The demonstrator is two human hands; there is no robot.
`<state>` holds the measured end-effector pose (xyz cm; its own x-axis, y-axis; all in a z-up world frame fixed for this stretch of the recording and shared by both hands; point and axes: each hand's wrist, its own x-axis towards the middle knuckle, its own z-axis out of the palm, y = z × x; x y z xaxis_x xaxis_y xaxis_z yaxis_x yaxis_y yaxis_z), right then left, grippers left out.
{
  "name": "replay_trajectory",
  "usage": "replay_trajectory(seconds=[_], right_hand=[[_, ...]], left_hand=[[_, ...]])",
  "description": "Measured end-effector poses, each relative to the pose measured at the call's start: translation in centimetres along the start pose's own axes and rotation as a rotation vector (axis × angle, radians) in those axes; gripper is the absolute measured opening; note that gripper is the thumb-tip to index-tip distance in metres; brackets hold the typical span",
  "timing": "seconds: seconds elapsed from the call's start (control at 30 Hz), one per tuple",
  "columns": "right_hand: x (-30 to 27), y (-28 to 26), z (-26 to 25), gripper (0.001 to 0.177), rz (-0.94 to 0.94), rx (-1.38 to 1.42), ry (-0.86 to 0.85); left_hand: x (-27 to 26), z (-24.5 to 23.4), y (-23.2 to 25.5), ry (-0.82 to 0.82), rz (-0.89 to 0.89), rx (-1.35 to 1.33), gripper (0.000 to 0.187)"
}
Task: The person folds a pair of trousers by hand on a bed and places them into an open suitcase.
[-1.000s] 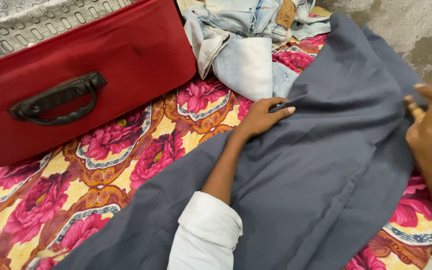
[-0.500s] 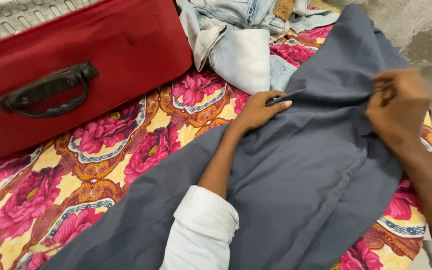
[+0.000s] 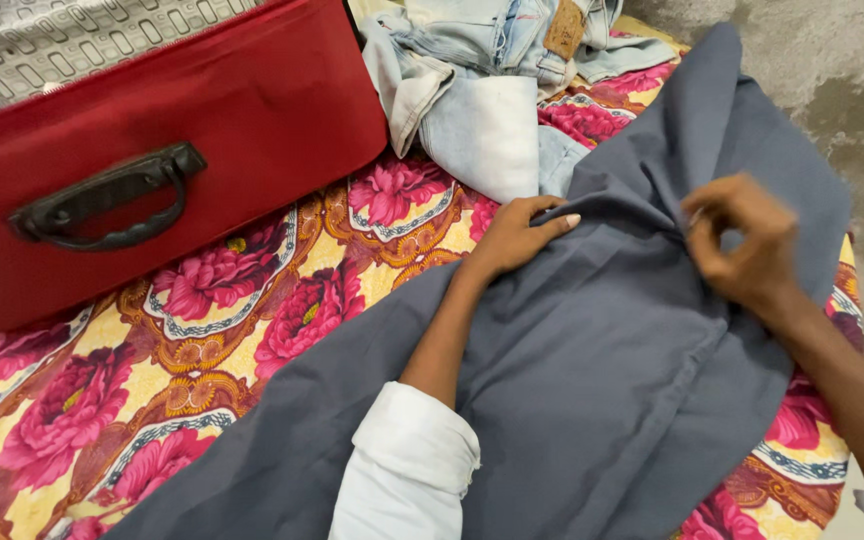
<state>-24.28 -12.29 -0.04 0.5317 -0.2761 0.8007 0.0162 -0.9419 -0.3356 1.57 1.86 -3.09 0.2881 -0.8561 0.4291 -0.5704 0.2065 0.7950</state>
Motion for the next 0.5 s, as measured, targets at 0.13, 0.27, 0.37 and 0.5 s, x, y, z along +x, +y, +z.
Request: replay_trajectory(seconds=[0.13,0.27,0.37,0.5], right_hand=[[-0.5,5.8,-0.7,0.032,0.3,0.109,0.231],[2.0,11.7,-0.3,0.052,0.687,0.258,0.011],[4.6,14.7,0.2,0.057,0.777,0.162,-0.034],[8.4,17.5,2.8,0.056,0.943,0.161,0.056]], left_hand=[[-0.4,0.6,0.0,0.012,-0.017,0.006,0.042],[-0.5,0.2,0.5,0.019,-0.02,0.017,0.041],[-0.5,0.2,0.6,0.027,-0.042,0.036,0.041],[-0.5,0.2,0.5,0.042,-0.018,0.031,0.041]])
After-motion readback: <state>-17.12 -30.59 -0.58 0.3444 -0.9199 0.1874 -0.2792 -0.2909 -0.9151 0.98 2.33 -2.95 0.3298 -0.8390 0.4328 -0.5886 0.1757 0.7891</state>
